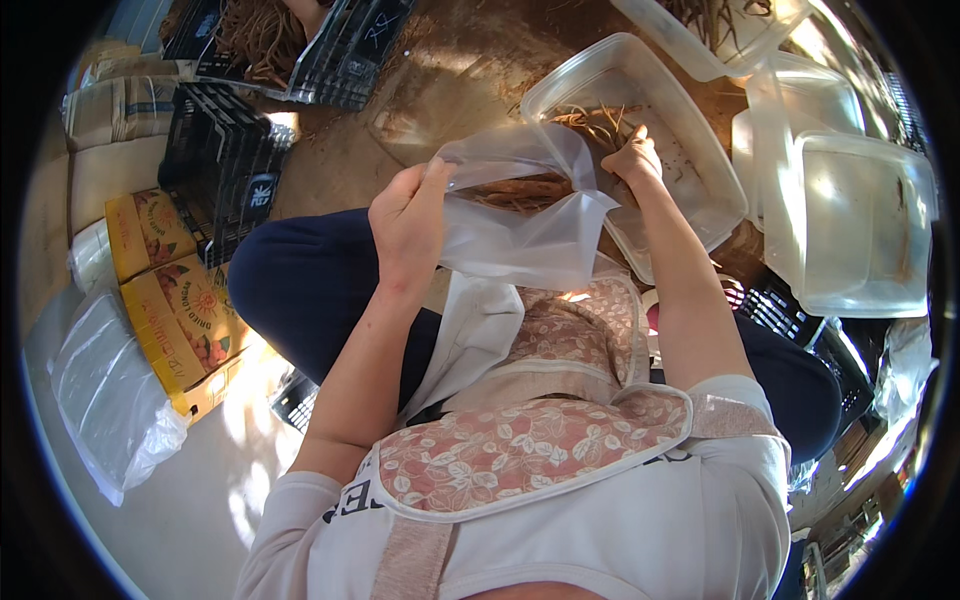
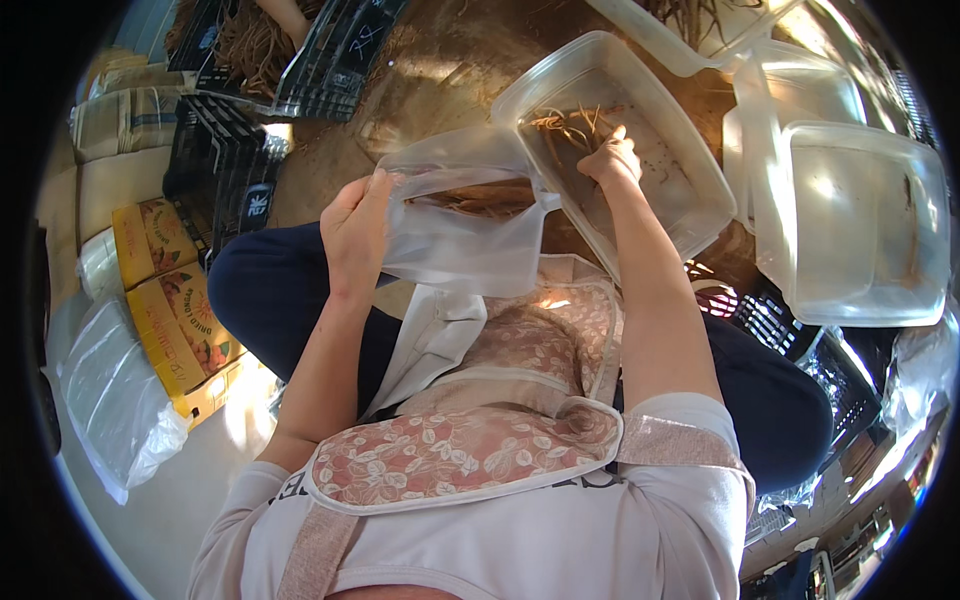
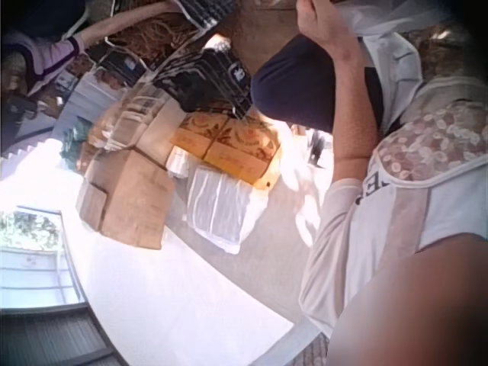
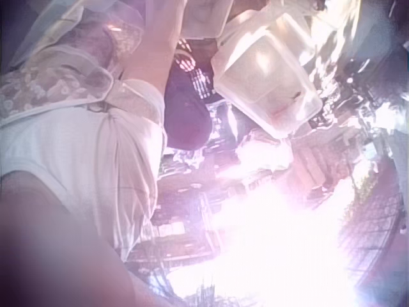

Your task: The person sits on the floor and repeatedly picks dried roots from a plastic container, places them into a clear plastic bag, and sets the filled bag aside. The person handles the roots by hand and uses no tools.

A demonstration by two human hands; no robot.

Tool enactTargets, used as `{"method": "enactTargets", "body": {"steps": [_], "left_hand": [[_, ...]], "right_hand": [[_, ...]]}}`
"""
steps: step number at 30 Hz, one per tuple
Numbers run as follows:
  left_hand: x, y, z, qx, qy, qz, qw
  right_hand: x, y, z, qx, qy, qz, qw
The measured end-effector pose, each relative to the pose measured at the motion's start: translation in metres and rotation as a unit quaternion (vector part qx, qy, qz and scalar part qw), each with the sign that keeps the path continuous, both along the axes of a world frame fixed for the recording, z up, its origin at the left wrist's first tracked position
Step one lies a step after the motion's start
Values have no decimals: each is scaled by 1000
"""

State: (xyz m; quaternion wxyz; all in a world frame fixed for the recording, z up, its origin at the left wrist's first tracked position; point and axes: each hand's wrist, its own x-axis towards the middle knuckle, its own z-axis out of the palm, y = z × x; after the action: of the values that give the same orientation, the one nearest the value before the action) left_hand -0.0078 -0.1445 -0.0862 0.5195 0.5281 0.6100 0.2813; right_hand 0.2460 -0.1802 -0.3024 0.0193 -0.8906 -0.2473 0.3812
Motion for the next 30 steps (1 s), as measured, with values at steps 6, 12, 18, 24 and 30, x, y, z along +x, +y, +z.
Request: {"method": "enactTargets", "body": {"steps": [6, 12, 18, 24, 30], "left_hand": [[-8, -6, -8, 47, -17, -51, 997], [-1, -11, -14, 62, -12, -100, 993], [6, -15, -5, 140, 26, -132, 981], [9, -30, -5, 160, -10, -145, 976], [4, -46, -9, 205, 8, -193, 960]], "right_hand": [[53, -43, 48, 211, 384, -276, 855], [19, -79, 157, 393, 512, -321, 693], [-38, -98, 279, 327, 558, -246, 722], [-76, -109, 284, 167, 548, -27, 819], [-71, -101, 260, -137, 457, -125, 870]]}}
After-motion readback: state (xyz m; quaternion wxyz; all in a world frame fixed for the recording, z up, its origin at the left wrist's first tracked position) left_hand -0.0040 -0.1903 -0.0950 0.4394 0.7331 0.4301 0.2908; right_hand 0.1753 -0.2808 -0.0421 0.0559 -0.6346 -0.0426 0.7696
